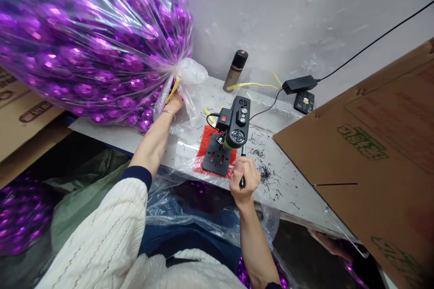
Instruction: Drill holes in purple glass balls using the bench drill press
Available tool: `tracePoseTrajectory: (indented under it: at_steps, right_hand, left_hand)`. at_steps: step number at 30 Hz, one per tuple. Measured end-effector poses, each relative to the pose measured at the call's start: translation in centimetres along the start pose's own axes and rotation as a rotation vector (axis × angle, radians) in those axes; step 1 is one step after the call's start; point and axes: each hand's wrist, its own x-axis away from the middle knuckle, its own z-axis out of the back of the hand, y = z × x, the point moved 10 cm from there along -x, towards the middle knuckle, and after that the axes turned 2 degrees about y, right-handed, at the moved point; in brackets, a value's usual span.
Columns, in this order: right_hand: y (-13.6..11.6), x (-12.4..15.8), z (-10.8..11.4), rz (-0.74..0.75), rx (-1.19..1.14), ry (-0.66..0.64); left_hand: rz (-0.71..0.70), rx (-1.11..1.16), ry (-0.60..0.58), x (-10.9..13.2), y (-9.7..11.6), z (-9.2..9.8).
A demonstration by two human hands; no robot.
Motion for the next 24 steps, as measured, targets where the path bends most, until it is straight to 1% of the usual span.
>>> tracePoseTrajectory:
  at_steps: [2,4,6,8,9,11,13,15,16,18,21,24]
  right_hand:
    - [0.1,0.0,0.0,-0.002,-0.011,0.005]
    - [0.1,0.0,0.0,0.003,-0.016,0.012]
    - [0.1,-0.1,0.0,0.004,-0.011,0.02]
    - [0.0,-0.1,0.1,0.005,-0.008,0.031]
    - [0.0,-0.1,0.1,0.005,-0.009,0.036]
    - [0.1,-0.2,0.1,0.003,-0.018,0.041]
    - [0.2,-0.2,0.1,-0.006,-0.026,0.044]
    - [0.3,-0.3,0.1,-0.016,-0.027,0.047]
    - [0.4,-0.4,0.2,-0.019,-0.029,0.049]
    - [0.5,-0.7,0.3,-0.024,-0.043,0.058]
    - [0.7,-1.1,0.5,-0.038,-0.052,0.067]
    - [0.8,-1.4,0.5,-0.051,-0.031,0.057]
  left_hand:
    - [0.004,0.013,0.014,0.9,-0.3,0.8]
    - [0.044,0.148,0.045,2.6,-1.0,2.1]
    - [0.099,0.467,0.08,5.3,-1.8,3.4]
    - [0.129,0.871,0.075,8.8,-2.2,4.0]
    - [0.134,1.039,0.046,10.9,-2.2,4.0]
    - [0.173,1.283,-0.032,15.2,-1.9,3.4]
    - [0.251,1.425,-0.106,19.4,-1.7,1.7]
    - [0.316,1.482,-0.169,22.8,-1.2,-0.5]
    - [0.331,1.483,-0.191,24.1,-0.8,-1.7]
    - [0.316,1.438,-0.205,25.9,0.1,-3.8]
    - [0.187,1.277,-0.17,26.8,1.9,-6.0]
    - [0.035,1.042,-0.129,26.6,3.7,-7.3]
